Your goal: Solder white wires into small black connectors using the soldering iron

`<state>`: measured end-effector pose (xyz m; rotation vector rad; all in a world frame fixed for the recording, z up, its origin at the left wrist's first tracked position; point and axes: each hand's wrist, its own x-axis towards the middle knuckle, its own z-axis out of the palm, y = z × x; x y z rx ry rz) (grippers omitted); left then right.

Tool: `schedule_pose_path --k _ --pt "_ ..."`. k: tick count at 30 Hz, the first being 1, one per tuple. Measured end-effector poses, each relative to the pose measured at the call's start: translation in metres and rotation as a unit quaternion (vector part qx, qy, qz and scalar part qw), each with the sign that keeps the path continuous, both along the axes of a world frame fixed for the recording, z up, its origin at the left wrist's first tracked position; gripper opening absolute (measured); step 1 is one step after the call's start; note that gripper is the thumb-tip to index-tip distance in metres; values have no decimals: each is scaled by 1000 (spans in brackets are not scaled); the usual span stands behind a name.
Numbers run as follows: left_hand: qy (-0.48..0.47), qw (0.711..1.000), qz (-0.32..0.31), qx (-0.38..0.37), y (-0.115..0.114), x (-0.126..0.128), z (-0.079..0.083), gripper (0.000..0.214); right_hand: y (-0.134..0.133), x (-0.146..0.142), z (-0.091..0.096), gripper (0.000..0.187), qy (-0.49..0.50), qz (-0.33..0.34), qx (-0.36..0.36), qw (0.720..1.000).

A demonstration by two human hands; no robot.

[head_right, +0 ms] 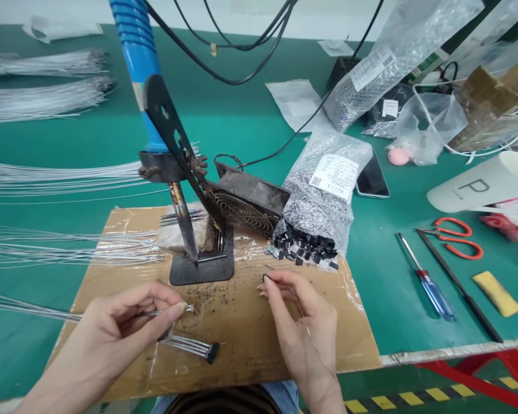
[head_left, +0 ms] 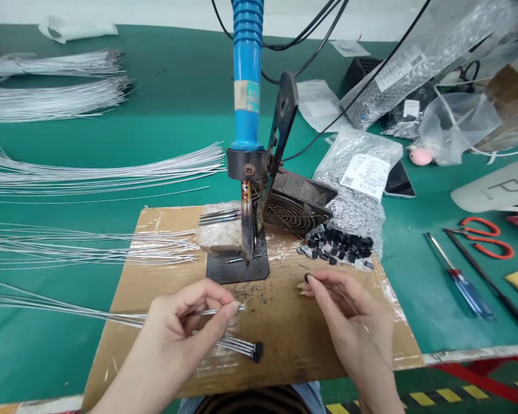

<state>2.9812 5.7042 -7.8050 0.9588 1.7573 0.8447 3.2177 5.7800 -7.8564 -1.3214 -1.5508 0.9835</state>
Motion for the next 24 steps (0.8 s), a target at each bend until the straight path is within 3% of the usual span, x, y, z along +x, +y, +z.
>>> schedule_pose_path --k 4,8,13,17,24 --pt "8 1000 -6 13 3 1 4 20 -6 -13 15 12 92 9 -97 991" --pt "8 1000 -6 18 7 2 7 23 -12 -23 24 12 77 35 -144 986" --pt "-15 1000 10 -8 8 6 7 25 -19 -38 32 11 128 71 -194 970" --pt "10 999 22 -35 6 8 12 27 -22 -49 37 10 155 75 -217 961" --pt "-18 999 -38 -19 8 2 15 22 -25 -54 29 8 183 104 -206 956"
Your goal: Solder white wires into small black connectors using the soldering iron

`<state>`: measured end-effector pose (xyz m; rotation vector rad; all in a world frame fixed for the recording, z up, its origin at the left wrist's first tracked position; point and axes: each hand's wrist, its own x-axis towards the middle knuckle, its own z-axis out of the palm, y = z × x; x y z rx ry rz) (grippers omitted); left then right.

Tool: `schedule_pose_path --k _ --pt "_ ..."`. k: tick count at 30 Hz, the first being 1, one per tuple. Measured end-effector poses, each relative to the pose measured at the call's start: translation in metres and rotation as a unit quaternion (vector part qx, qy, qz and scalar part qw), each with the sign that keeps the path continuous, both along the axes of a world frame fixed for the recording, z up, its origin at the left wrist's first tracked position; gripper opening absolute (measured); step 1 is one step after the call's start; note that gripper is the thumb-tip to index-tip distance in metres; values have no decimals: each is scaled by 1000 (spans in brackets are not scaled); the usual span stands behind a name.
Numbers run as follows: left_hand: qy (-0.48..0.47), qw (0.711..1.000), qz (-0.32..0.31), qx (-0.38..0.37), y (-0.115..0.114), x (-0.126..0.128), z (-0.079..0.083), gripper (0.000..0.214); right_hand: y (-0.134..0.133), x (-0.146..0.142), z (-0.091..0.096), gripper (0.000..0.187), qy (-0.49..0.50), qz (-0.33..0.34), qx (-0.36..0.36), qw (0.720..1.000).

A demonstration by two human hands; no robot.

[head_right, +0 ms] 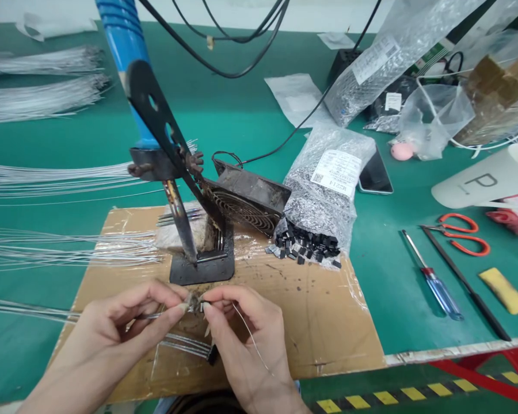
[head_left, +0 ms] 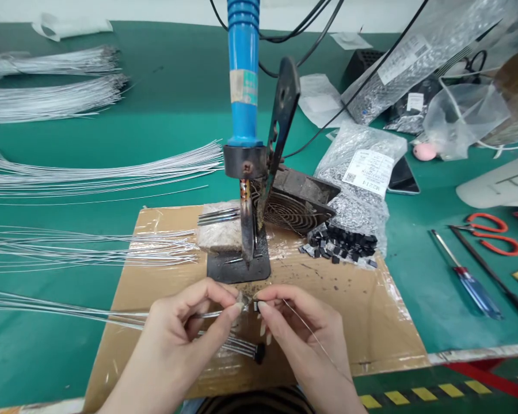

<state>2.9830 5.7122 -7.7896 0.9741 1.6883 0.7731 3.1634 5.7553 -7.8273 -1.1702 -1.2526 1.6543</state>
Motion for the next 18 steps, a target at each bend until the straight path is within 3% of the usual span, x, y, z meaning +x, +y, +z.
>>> schedule_pose_path --k 5,18 --pt "-63 998 12 14 4 3 2 17 0 -1 0 11 -2 19 -2 1000" --pt "-57 997 25 34 4 4 1 14 -2 -4 7 13 10 -2 -67 998"
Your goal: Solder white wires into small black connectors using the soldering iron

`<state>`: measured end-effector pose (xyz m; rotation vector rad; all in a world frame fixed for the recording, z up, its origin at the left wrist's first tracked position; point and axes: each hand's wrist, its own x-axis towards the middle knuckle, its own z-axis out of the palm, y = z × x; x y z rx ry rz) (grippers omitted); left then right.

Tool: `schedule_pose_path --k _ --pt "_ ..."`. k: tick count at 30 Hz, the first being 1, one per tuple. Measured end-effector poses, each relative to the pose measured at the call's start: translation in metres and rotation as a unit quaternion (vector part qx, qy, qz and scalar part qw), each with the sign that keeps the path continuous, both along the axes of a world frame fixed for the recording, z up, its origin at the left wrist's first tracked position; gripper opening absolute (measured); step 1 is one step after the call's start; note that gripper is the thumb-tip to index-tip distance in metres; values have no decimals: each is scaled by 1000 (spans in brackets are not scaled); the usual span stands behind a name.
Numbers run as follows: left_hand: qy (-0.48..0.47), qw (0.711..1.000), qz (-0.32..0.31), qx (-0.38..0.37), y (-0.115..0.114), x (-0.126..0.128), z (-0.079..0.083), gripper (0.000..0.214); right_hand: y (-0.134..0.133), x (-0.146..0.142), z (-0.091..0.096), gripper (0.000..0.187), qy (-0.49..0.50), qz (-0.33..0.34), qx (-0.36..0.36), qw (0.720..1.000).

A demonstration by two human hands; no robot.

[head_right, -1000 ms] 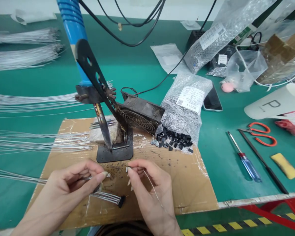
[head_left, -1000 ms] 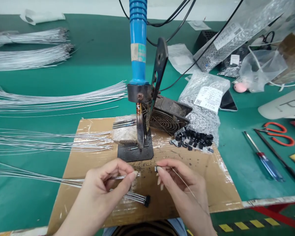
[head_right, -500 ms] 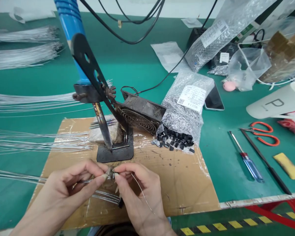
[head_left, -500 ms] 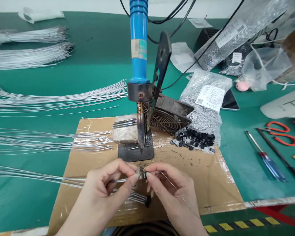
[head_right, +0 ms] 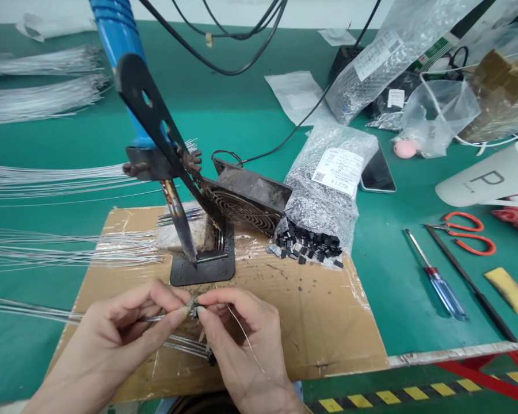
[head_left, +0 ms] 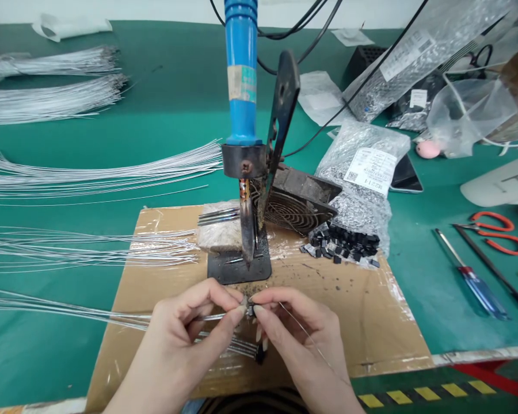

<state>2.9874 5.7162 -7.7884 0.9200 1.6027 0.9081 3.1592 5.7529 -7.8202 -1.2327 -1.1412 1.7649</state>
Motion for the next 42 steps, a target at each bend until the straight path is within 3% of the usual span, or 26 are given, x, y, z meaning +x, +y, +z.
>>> schedule_pose_path --k 5,16,29,42 --pt "-12 1000 18 10 -3 1 -4 15 0 -1 -3 14 7 -2 27 1000" --pt "-14 999 40 26 -4 5 -5 15 1 1 -1 15 -2 4 -16 1000" --pt "-22 1000 15 6 -2 4 -2 14 1 2 -1 13 27 -1 -52 998" --pt "-28 998 44 36 -4 8 -9 17 0 3 -6 19 -4 11 -14 1000"
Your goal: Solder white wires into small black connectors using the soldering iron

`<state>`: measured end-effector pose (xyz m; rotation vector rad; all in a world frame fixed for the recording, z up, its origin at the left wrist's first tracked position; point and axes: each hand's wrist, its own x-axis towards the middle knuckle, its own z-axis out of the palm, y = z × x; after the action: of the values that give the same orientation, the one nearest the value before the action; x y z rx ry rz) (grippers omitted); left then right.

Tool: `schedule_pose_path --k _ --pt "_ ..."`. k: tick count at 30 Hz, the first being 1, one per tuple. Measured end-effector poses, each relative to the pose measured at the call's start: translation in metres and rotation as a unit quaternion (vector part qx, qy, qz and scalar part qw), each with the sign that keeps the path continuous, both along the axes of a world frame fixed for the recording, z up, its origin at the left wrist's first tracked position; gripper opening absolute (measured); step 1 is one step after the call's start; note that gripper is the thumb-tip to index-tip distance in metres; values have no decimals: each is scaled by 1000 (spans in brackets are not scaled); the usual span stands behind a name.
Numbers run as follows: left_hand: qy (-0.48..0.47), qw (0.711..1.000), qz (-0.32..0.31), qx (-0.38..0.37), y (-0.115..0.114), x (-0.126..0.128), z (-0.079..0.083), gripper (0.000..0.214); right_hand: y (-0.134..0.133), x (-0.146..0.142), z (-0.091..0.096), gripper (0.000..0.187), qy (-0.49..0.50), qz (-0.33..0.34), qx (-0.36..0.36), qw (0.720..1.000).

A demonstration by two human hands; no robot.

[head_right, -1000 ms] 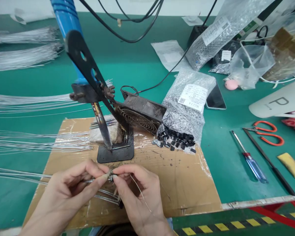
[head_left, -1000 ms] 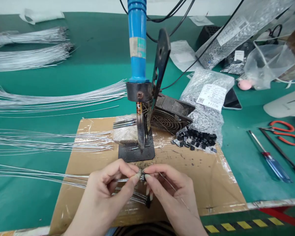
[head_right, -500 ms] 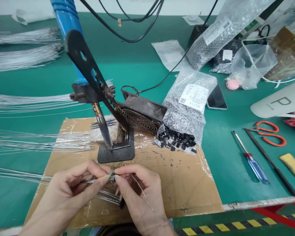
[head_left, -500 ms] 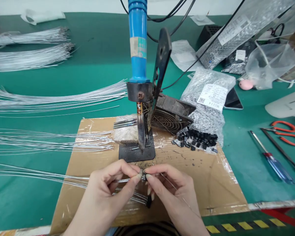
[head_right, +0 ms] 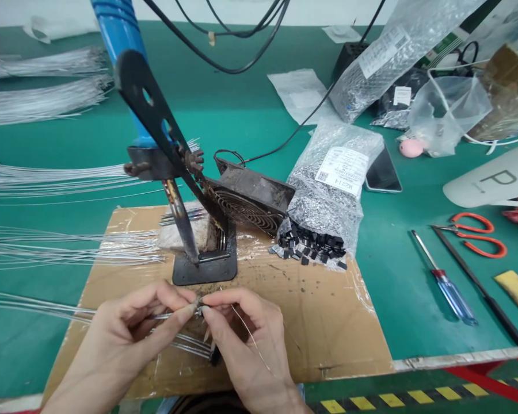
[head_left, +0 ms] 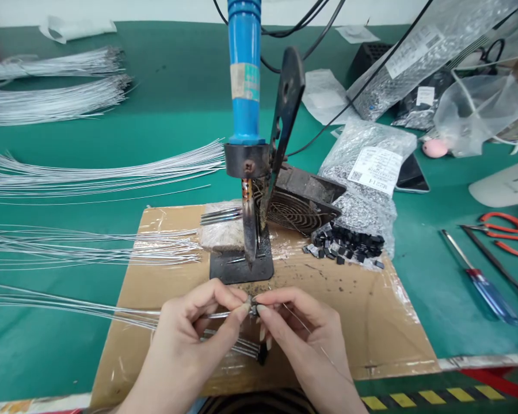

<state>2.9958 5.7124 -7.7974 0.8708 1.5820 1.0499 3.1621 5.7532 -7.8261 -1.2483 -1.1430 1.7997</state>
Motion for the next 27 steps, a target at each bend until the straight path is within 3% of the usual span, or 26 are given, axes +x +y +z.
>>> schedule_pose_path --k 4,8,15,18,23,27 --pt "6 1000 -11 -1 3 0 1 16 -3 2 -1 22 -33 -3 56 998" --pt "32 999 -2 -1 7 0 2 15 -8 3 -2 38 -70 -24 150 986" --pt "63 998 27 9 12 -1 3 14 -6 7 3 23 -153 -38 164 974" --pt "60 998 25 -3 14 -2 2 15 -1 8 5 34 -145 -24 190 971" --pt "59 998 37 0 19 -2 4 14 7 2 7 24 -86 -22 240 967" --pt "70 996 44 16 25 -3 4 13 10 -5 8 20 -54 -27 220 974"
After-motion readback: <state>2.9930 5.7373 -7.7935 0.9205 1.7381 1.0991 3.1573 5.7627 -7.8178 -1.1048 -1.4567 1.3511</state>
